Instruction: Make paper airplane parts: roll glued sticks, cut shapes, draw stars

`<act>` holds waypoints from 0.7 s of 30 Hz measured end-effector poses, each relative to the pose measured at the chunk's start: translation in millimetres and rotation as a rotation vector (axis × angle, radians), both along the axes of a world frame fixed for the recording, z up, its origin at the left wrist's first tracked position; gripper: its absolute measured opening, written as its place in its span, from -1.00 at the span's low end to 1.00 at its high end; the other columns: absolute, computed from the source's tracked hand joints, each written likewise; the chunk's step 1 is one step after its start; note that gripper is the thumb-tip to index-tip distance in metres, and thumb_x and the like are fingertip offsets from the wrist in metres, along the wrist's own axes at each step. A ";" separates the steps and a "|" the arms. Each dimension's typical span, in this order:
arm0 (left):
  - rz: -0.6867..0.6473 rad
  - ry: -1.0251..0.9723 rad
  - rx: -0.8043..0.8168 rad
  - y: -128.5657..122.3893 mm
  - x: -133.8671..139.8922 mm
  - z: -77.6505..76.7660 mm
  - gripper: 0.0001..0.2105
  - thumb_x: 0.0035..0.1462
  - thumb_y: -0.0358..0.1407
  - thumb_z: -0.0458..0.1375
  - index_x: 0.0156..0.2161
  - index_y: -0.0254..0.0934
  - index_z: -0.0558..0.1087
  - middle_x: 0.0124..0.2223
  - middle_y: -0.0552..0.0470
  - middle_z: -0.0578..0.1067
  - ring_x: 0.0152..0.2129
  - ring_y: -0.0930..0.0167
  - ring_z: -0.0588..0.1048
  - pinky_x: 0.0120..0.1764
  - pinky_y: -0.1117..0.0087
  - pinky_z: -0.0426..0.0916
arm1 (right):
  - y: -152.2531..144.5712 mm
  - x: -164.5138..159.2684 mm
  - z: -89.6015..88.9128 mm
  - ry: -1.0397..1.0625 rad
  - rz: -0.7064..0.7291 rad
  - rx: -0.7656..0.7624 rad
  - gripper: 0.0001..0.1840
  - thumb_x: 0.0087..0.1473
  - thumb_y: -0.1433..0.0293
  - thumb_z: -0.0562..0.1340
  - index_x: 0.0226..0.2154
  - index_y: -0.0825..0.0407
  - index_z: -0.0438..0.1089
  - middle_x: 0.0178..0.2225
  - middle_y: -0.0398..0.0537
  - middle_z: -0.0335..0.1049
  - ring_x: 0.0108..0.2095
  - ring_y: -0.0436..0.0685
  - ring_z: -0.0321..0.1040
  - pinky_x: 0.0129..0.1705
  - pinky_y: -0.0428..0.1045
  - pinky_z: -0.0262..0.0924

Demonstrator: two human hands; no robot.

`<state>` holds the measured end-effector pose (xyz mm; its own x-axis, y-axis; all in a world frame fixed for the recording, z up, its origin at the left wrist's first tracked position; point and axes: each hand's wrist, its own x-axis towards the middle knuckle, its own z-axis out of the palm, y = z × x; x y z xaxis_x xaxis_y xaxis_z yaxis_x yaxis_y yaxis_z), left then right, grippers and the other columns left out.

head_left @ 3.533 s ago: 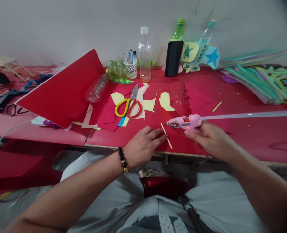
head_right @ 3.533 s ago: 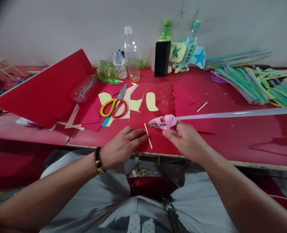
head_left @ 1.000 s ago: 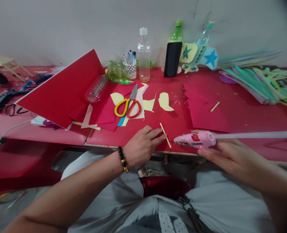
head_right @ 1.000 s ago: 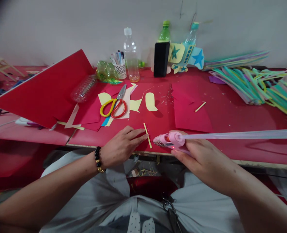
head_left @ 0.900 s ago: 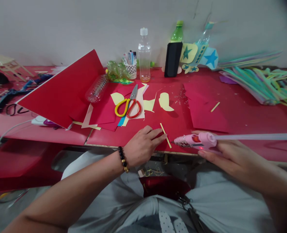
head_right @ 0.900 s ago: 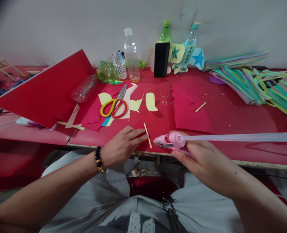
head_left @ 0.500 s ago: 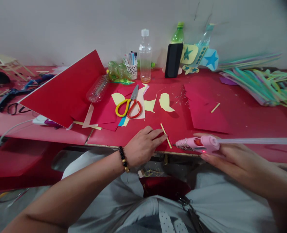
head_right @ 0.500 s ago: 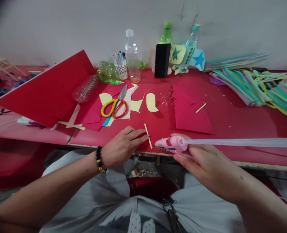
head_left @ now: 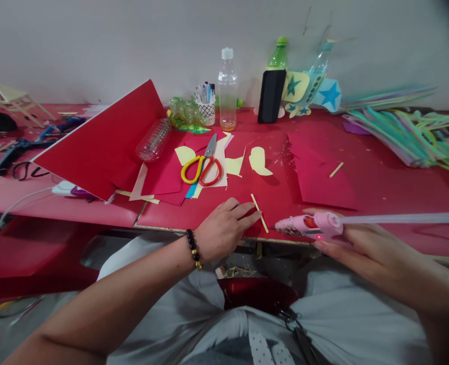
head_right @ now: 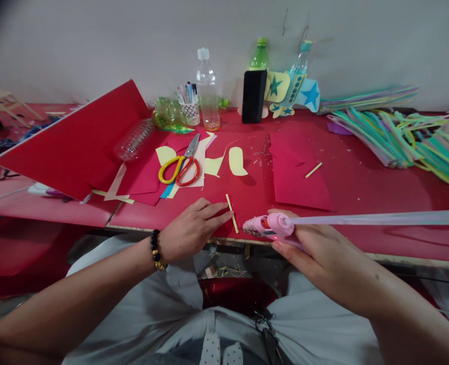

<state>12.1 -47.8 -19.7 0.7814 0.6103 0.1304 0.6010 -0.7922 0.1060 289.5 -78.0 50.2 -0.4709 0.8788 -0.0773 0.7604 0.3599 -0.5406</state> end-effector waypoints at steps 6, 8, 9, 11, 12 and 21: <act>-0.006 0.012 0.001 0.4 0.1 -0.1 -0.59 0.27 -0.38 -0.06 0.21 -0.30 0.18 0.18 -0.14 0.28 -0.04 0.32 0.31 0.02 0.25 0.11 | 5.7 -3.8 -0.6 0.010 0.044 -0.010 -0.61 0.18 0.24 0.09 0.04 -0.10 0.37 0.09 -0.06 0.37 0.08 0.33 0.30 0.13 0.17 0.20; -0.010 0.010 0.005 0.6 0.2 0.0 -0.60 0.27 -0.39 -0.07 0.21 -0.31 0.19 0.18 -0.14 0.28 -0.03 0.33 0.31 0.01 0.25 0.12 | 7.4 -3.8 -2.4 0.011 0.030 0.008 -0.64 0.17 0.24 0.10 -0.02 -0.08 0.41 0.01 -0.03 0.44 0.02 0.34 0.36 0.08 0.18 0.25; -0.012 0.010 0.008 0.7 0.3 0.1 -0.60 0.27 -0.39 -0.07 0.21 -0.32 0.19 0.18 -0.15 0.28 -0.03 0.32 0.30 0.01 0.25 0.12 | 8.3 -3.7 -3.0 0.016 0.027 0.016 -0.66 0.16 0.24 0.11 -0.06 -0.07 0.43 -0.07 -0.02 0.49 -0.02 0.35 0.39 0.05 0.19 0.27; -0.014 0.011 0.012 0.7 0.4 0.2 -0.59 0.27 -0.39 -0.07 0.21 -0.34 0.19 0.18 -0.16 0.28 -0.02 0.32 0.30 0.01 0.25 0.12 | 10.2 -3.6 -4.0 0.024 0.032 0.018 -0.69 0.15 0.24 0.12 -0.13 -0.06 0.47 -0.22 -0.02 0.55 -0.07 0.37 0.43 0.03 0.20 0.29; -0.012 0.010 0.015 0.8 0.4 0.1 -0.59 0.27 -0.39 -0.07 0.21 -0.34 0.19 0.19 -0.16 0.28 -0.03 0.32 0.30 0.01 0.25 0.12 | 11.2 -3.5 -4.5 0.029 0.033 0.017 -0.70 0.15 0.24 0.12 -0.14 -0.05 0.47 -0.25 -0.02 0.55 -0.09 0.37 0.44 0.02 0.20 0.29; -0.019 0.034 0.059 1.1 0.1 -1.6 -0.56 0.26 -0.36 -0.05 0.23 -0.37 0.17 0.20 -0.18 0.28 -0.01 0.30 0.30 0.02 0.26 0.12 | 18.4 -5.6 -10.7 0.071 -0.012 0.031 -0.56 0.11 0.24 0.17 0.05 -0.05 0.38 -0.01 0.00 0.45 0.01 0.38 0.36 0.05 0.20 0.26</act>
<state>12.2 -46.8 -21.3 0.7975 0.5871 0.1390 0.5881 -0.8079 0.0384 283.9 -59.6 39.5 -0.4640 0.8857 -0.0173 0.7250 0.3685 -0.5818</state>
